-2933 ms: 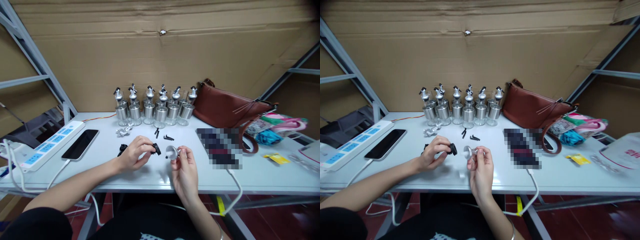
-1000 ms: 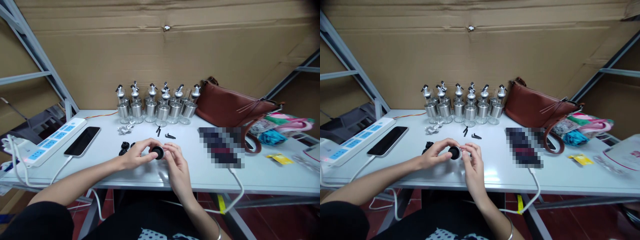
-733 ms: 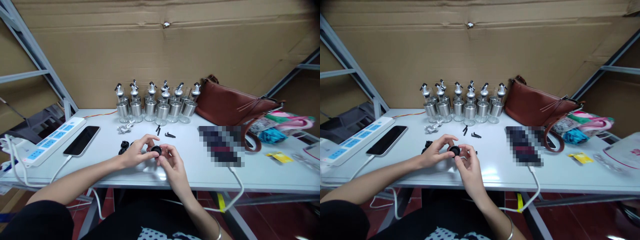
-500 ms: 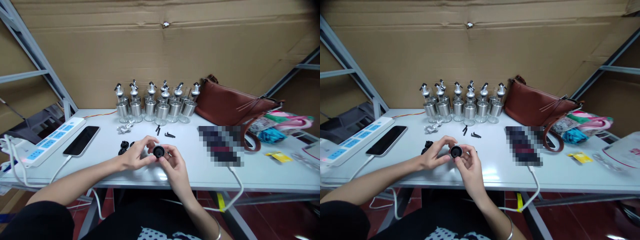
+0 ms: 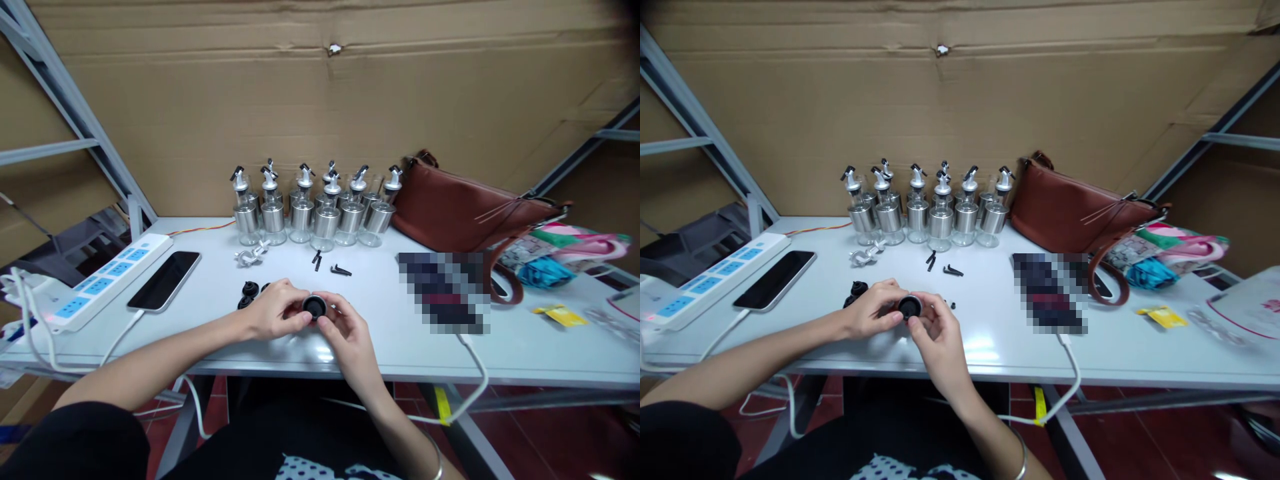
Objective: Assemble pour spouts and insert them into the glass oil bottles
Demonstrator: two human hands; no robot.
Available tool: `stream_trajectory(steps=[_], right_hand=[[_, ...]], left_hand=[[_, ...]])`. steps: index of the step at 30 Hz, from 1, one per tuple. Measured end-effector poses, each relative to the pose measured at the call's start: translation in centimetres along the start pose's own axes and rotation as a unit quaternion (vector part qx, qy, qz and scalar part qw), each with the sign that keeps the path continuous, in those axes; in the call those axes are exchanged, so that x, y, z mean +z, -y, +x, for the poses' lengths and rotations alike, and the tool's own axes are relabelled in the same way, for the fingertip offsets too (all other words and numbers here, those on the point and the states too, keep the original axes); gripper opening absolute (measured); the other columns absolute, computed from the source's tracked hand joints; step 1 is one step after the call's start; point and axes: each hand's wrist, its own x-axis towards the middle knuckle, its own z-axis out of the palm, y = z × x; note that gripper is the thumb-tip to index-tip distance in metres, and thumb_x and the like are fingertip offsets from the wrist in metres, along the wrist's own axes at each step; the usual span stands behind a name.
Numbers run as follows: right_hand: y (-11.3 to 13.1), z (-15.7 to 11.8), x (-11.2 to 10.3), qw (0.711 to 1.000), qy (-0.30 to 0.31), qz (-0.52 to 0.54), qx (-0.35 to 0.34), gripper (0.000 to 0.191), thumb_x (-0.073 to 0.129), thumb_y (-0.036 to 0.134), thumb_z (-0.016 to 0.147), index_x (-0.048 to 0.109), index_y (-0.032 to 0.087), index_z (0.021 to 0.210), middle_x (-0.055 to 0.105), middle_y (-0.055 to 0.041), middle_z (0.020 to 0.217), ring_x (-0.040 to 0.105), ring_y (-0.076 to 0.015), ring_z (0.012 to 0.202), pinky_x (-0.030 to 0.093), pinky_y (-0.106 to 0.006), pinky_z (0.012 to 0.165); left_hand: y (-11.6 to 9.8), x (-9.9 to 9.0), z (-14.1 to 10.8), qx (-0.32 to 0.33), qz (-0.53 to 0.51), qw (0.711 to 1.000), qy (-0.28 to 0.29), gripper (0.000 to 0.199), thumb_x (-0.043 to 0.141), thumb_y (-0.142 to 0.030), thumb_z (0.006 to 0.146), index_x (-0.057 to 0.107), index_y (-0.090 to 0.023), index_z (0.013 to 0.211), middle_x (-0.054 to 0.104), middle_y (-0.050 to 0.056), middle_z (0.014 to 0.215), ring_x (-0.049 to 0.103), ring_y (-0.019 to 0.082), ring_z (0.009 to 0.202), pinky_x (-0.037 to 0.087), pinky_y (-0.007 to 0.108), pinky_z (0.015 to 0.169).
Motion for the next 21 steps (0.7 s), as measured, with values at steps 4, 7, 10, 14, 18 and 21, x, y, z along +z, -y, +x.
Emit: stream_trajectory(steps=[4, 7, 10, 14, 18, 21], right_hand=[[-0.3, 0.0, 0.0, 1.000, 0.012, -0.006, 0.000, 0.023, 0.062, 0.033, 0.077, 0.057, 0.020, 0.095, 0.065, -0.0042, 0.089, 0.064, -0.0174, 0.081, 0.053, -0.030, 0.074], [-0.6, -0.2, -0.1, 0.999, 0.027, -0.016, 0.033, 0.023, 0.060, 0.033, 0.080, 0.053, 0.020, 0.097, 0.061, -0.0015, 0.085, 0.060, -0.0123, 0.064, 0.049, -0.025, 0.055], [-0.7, -0.3, 0.0, 0.996, 0.052, -0.024, 0.071, 0.027, 0.056, 0.035, 0.082, 0.046, 0.021, 0.103, 0.059, 0.0021, 0.076, 0.055, -0.0099, 0.051, 0.041, -0.021, 0.043], [-0.5, -0.4, 0.2, 0.993, 0.077, -0.035, 0.079, 0.031, 0.054, 0.034, 0.082, 0.041, 0.021, 0.106, 0.057, 0.0065, 0.061, 0.051, -0.0092, 0.045, 0.039, -0.021, 0.045], [-0.4, -0.5, 0.2, 0.993, 0.075, -0.051, 0.080, 0.022, 0.053, 0.032, 0.080, 0.040, 0.021, 0.094, 0.051, 0.0085, 0.055, 0.045, -0.0082, 0.045, 0.034, -0.020, 0.045], [-0.6, -0.6, 0.2, 0.992, 0.078, -0.051, 0.082, 0.022, 0.054, 0.032, 0.079, 0.039, 0.022, 0.091, 0.048, 0.0094, 0.055, 0.035, -0.0059, 0.042, 0.025, -0.018, 0.042]], left_hand=[[0.3, 0.1, 0.0, 0.000, -0.027, 1.000, 0.013, 0.042, 0.039, -0.049, 0.084, 0.057, -0.014, 0.069, 0.049, -0.002, 0.053, 0.043, 0.010, 0.051, 0.038, 0.025, 0.064], [0.6, 0.3, -0.1, 0.002, -0.036, 0.999, 0.000, 0.039, 0.041, -0.047, 0.083, 0.054, -0.015, 0.064, 0.048, -0.001, 0.050, 0.043, 0.011, 0.050, 0.038, 0.023, 0.058], [0.8, 0.4, -0.2, -0.001, -0.034, 0.999, -0.011, 0.040, 0.041, -0.047, 0.081, 0.051, -0.015, 0.060, 0.050, 0.000, 0.049, 0.045, 0.011, 0.050, 0.038, 0.023, 0.057], [0.9, 0.5, -0.2, 0.018, -0.044, 0.999, 0.003, 0.042, 0.039, -0.048, 0.083, 0.054, -0.015, 0.063, 0.055, 0.001, 0.050, 0.047, 0.012, 0.050, 0.041, 0.025, 0.061], [1.0, 0.7, -0.2, 0.031, -0.047, 0.998, 0.012, 0.050, 0.035, -0.053, 0.086, 0.056, -0.014, 0.064, 0.054, 0.001, 0.050, 0.045, 0.011, 0.046, 0.042, 0.026, 0.063], [1.1, 0.8, -0.3, 0.033, -0.033, 0.999, 0.012, 0.056, 0.032, -0.058, 0.087, 0.059, -0.014, 0.066, 0.050, 0.000, 0.049, 0.044, 0.011, 0.046, 0.041, 0.026, 0.062]])
